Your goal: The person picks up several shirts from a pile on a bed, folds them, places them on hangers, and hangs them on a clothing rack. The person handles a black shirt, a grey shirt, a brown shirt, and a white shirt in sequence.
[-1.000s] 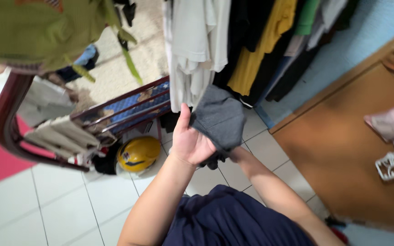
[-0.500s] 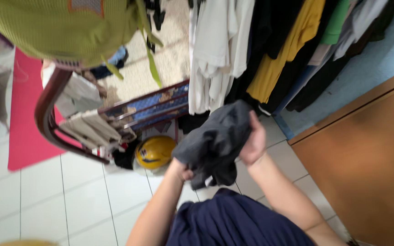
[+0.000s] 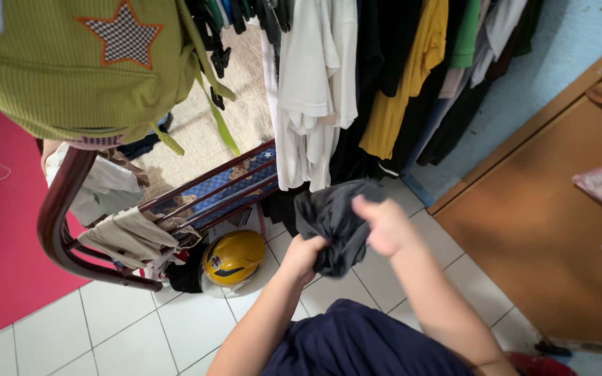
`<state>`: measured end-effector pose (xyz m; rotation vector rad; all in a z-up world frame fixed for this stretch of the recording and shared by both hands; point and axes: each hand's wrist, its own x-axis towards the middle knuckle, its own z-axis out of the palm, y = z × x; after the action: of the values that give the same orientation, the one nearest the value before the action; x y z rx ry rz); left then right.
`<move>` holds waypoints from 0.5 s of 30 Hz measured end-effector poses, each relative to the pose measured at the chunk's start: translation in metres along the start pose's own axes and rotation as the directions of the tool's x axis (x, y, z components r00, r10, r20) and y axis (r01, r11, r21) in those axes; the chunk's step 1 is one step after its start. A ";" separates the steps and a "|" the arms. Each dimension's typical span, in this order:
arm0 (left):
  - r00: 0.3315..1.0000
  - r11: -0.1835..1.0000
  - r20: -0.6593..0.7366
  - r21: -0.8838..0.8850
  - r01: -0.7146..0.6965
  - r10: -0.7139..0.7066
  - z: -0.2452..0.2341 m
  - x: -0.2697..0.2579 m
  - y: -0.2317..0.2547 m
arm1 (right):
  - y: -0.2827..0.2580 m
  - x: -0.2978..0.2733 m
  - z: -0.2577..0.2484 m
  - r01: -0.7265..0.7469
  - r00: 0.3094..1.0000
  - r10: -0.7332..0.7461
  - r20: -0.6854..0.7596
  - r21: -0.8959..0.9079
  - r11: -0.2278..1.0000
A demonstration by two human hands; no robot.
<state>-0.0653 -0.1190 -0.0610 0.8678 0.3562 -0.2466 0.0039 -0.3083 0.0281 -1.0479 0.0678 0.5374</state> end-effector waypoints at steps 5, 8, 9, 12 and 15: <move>0.974 0.888 0.150 -0.405 0.218 -0.170 -0.044 0.010 0.011 | -0.043 0.001 -0.063 -0.052 0.998 0.029 0.064 0.406 0.912; 0.956 0.846 0.271 -0.479 0.235 -0.113 -0.042 -0.003 0.040 | -0.030 -0.004 -0.064 0.031 0.998 -0.041 0.056 0.169 0.985; 0.945 0.823 0.313 -0.510 0.250 -0.094 -0.039 -0.008 0.050 | -0.020 -0.006 -0.056 0.098 0.994 -0.096 0.054 -0.031 0.995; 0.927 0.936 0.374 -0.331 0.118 0.015 -0.022 -0.021 0.069 | 0.011 -0.006 -0.021 0.221 0.975 -0.195 0.108 -0.570 0.791; 0.918 0.963 0.381 -0.270 0.001 0.106 -0.004 -0.035 0.068 | 0.038 0.013 -0.004 0.196 0.981 -0.133 0.143 -0.699 0.688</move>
<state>-0.0743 -0.0712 -0.0020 0.5436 -0.0136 -0.3080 -0.0015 -0.2920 -0.0081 -1.7778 -0.3390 0.4417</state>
